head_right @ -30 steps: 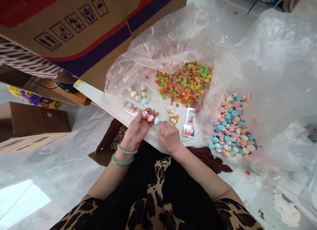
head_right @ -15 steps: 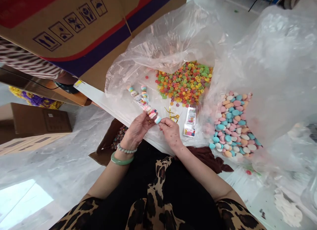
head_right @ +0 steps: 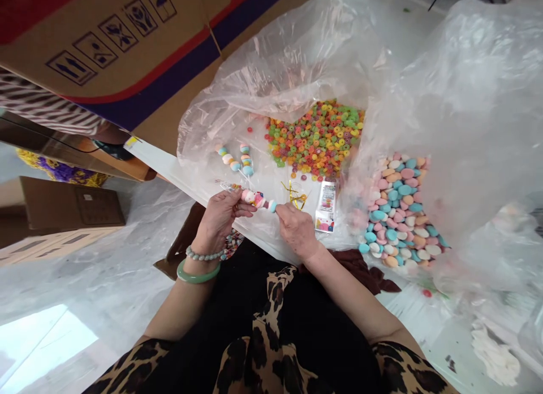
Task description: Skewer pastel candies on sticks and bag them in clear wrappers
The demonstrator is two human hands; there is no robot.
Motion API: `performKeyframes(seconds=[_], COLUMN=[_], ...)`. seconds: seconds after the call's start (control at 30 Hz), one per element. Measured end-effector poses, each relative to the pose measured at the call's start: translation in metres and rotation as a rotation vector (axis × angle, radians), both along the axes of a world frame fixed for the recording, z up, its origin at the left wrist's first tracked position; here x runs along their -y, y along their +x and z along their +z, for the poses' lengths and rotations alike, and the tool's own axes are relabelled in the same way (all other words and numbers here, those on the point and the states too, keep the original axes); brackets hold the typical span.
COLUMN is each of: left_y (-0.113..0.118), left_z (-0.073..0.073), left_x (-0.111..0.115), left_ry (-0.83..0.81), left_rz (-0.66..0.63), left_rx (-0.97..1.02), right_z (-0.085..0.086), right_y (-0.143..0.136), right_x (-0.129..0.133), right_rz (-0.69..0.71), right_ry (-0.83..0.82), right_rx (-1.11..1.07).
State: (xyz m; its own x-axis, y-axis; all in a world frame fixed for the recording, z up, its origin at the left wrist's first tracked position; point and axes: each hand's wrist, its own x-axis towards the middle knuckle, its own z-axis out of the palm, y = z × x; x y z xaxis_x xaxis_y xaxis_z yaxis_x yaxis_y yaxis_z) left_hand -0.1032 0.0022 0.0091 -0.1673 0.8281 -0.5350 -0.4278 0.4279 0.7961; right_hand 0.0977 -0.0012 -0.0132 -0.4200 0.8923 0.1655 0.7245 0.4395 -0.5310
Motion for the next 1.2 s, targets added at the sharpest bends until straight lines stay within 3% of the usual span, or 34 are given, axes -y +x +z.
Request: performKeyframes(seconds=[0.17, 0.4, 0.5, 0.73, 1.0, 1.2], left_y=[-0.007, 0.004, 0.013, 0.028, 0.028, 0.036], left_z=[0.000, -0.003, -0.001, -0.007, -0.009, -0.018], left_x=[0.000, -0.001, 0.002, 0.012, 0.017, 0.012], left_ry=[0.017, 0.125, 0.140, 0.089, 0.052, 0.141], left_rz=[-0.103, 0.083, 0.105, 0.021, -0.072, 0.039], left_rx=[0.032, 0.109, 0.119, 0.074, -0.228, -0.066], right_z=[0.002, 0.024, 0.025, 0.017, 0.025, 0.025], right_y=[0.001, -0.009, -0.012, -0.011, -0.012, -0.009], right_x=[-0.002, -0.002, -0.002, -0.003, -0.010, -0.010], right_rz=[0.033, -0.140, -0.236, -0.364, -0.394, -0.357], right_ry=[-0.101, -0.278, -0.275, -0.239, -0.400, -0.485], right_rx=[-0.111, -0.012, 0.007, 0.100, 0.201, -0.012])
